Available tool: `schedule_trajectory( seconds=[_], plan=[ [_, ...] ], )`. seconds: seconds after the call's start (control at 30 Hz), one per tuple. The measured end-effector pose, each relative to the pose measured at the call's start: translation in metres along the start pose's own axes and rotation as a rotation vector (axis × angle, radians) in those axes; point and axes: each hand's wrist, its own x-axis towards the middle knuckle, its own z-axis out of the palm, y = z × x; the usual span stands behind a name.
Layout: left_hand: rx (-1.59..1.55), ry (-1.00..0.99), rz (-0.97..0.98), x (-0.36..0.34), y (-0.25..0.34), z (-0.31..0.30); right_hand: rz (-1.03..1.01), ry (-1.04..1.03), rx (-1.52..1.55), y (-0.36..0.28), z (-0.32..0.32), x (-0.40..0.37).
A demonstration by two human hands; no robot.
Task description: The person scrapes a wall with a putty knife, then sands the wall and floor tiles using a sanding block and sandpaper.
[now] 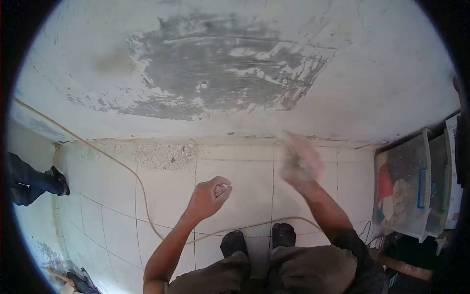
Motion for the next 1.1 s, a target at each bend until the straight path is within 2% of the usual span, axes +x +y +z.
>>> schedule_trajectory(
  seconds=[0.03,0.1,0.13,0.2,0.23,0.27,0.3,0.37,0.43,0.5,0.53,0.6,0.63,0.7,0.93,0.97,1.0,1.07,1.1],
  plan=[
    [0.000,-0.002,-0.008,-0.003,-0.005,-0.003,0.059,0.047,-0.038,0.002,-0.013,-0.005],
    [0.068,-0.069,-0.164,-0.008,-0.012,-0.008,0.054,0.040,-0.029,0.016,-0.001,0.003],
    [0.073,-0.074,-0.167,-0.009,-0.014,-0.005,0.048,0.033,-0.031,0.024,0.005,0.007],
    [-0.086,-0.035,-0.086,-0.004,-0.017,0.012,0.024,-0.030,0.045,0.028,0.046,0.010],
    [-0.090,-0.034,-0.079,0.003,-0.017,0.019,-0.064,-0.026,0.123,0.018,0.068,0.020],
    [-0.097,-0.032,0.014,0.010,-0.016,0.026,-0.141,-0.023,0.199,0.007,0.083,0.024],
    [-0.104,-0.026,0.110,0.017,-0.015,0.032,-0.139,-0.023,0.193,-0.001,0.088,0.025],
    [-0.051,-0.088,0.103,0.031,-0.010,0.040,-0.082,-0.079,0.296,-0.017,0.090,0.033],
    [-0.023,-0.139,0.095,0.039,-0.010,0.057,-0.112,-0.094,0.249,-0.024,0.075,0.038],
    [0.168,-0.229,0.194,0.043,-0.022,0.088,-0.131,-0.111,0.160,-0.023,0.055,0.044],
    [0.136,-0.229,0.182,0.042,-0.028,0.109,-0.120,-0.125,0.111,-0.023,0.044,0.045],
    [0.422,-0.390,0.069,0.044,-0.033,0.148,-0.064,-0.093,-0.076,-0.036,0.010,0.046],
    [0.400,-0.403,0.067,0.039,-0.029,0.154,-0.104,-0.080,-0.182,-0.013,-0.015,0.022],
    [0.387,-0.597,0.033,0.029,-0.020,0.157,-0.069,-0.136,-0.219,-0.017,-0.032,0.012],
    [0.475,-0.447,0.188,0.038,-0.003,0.139,0.042,-0.333,-0.378,-0.020,-0.063,0.017],
    [0.305,-0.362,0.255,0.043,0.005,0.136,-0.045,-0.203,-0.359,-0.012,-0.057,0.015],
    [0.132,-0.271,0.318,0.047,0.013,0.133,-0.049,-0.201,-0.349,-0.007,-0.057,0.009],
    [0.036,-0.262,0.310,0.047,0.036,0.115,0.387,0.187,-0.106,0.004,-0.059,-0.008],
    [-0.061,-0.259,0.310,0.049,0.042,0.112,0.281,0.198,-0.054,0.018,-0.054,-0.009]
  ],
)
